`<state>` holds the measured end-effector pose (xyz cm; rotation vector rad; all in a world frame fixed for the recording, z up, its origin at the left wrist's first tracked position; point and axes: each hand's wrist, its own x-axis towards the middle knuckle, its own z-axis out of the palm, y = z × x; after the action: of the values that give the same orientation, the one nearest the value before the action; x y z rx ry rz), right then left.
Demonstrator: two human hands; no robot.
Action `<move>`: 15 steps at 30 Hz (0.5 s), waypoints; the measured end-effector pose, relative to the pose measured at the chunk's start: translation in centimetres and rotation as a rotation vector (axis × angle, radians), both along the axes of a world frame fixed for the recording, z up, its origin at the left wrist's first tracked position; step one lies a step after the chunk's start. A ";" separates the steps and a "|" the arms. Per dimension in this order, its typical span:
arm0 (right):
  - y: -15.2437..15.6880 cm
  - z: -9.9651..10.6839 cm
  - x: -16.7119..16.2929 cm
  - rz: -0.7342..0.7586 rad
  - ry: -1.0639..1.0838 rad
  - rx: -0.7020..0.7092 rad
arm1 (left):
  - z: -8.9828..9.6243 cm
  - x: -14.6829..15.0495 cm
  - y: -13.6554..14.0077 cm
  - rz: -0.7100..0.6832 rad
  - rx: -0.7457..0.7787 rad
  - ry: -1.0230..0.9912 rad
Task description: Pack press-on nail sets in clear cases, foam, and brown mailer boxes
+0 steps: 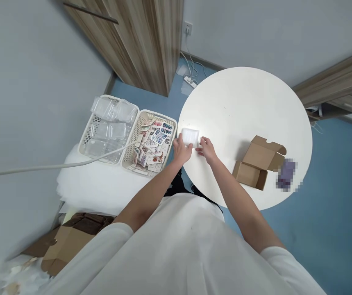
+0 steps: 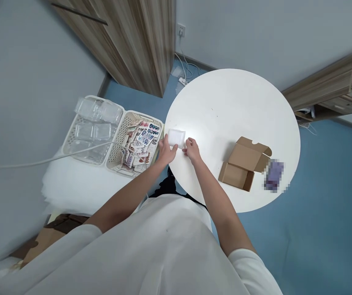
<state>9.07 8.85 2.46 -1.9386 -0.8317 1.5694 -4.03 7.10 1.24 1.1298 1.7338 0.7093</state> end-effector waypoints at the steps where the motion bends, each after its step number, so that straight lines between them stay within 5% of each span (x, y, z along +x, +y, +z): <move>1: 0.3 0.0 -0.3 0.010 -0.005 -0.012 | 0.0 0.0 0.1 -0.003 -0.009 0.007; 7: 0.5 -0.7 -1.4 0.012 -0.060 0.048 | -0.1 -0.3 0.5 -0.011 -0.021 0.001; 15: -3.1 -2.2 1.1 -0.022 -0.064 0.103 | -0.6 -0.3 -0.8 -0.098 -0.001 0.015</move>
<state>10.18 5.73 0.25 -1.9264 -0.8957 1.4303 -4.31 6.27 0.61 1.2138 1.6789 0.6407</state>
